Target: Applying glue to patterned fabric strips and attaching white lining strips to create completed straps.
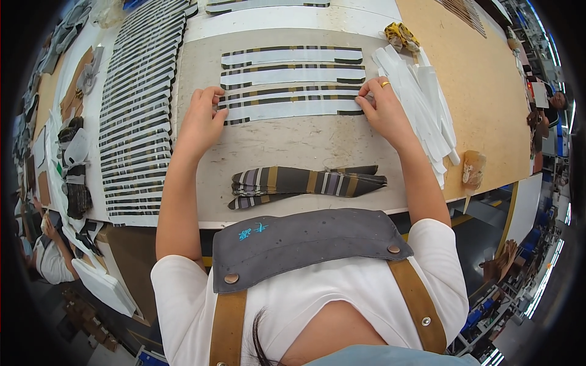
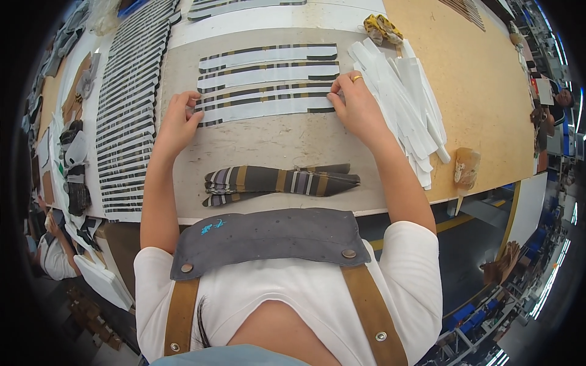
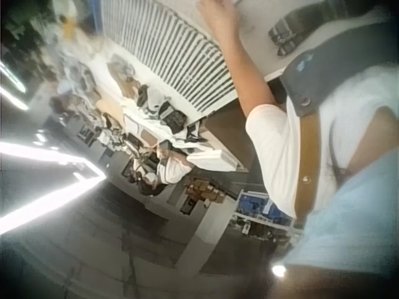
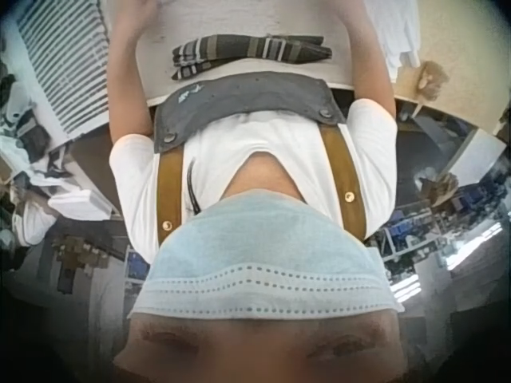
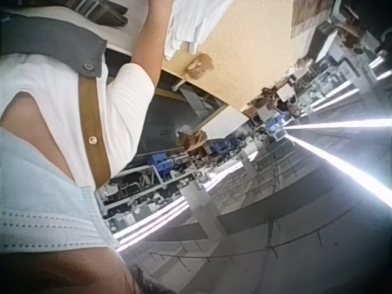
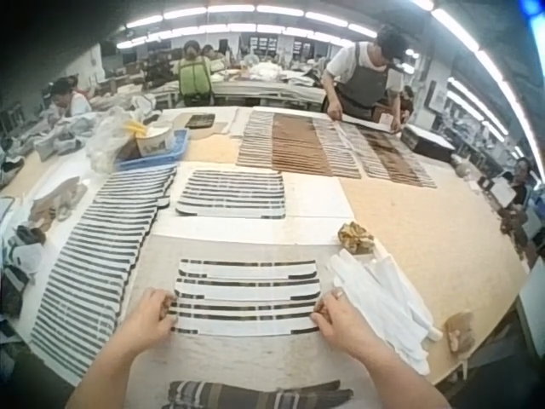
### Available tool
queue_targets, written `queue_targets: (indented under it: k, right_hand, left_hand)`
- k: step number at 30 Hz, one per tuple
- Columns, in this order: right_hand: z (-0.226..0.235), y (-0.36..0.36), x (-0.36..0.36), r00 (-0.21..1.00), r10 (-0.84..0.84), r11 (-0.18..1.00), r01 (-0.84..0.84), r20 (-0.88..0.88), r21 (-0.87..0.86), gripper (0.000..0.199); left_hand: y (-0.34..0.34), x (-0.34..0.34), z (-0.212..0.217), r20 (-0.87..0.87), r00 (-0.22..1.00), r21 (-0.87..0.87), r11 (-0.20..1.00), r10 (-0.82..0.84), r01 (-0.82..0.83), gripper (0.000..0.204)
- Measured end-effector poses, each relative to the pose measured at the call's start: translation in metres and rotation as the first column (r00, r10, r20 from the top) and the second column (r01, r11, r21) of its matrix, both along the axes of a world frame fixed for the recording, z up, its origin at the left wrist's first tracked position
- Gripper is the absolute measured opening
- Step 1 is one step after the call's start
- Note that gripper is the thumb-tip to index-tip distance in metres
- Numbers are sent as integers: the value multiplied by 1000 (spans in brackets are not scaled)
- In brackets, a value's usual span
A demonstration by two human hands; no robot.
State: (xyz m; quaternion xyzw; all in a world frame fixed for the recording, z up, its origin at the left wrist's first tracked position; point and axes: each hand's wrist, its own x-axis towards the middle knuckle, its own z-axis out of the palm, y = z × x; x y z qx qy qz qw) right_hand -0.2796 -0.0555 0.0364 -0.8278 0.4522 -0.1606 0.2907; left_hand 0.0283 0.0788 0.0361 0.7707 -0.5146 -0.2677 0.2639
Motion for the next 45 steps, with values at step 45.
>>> queue_targets:
  k: [45]
  right_hand:
    - [24,-66,19,967,-11,962,-59,254,266,14]
  left_hand:
    - [-32,63,17,-411,909,-193,981,-73,-8,13]
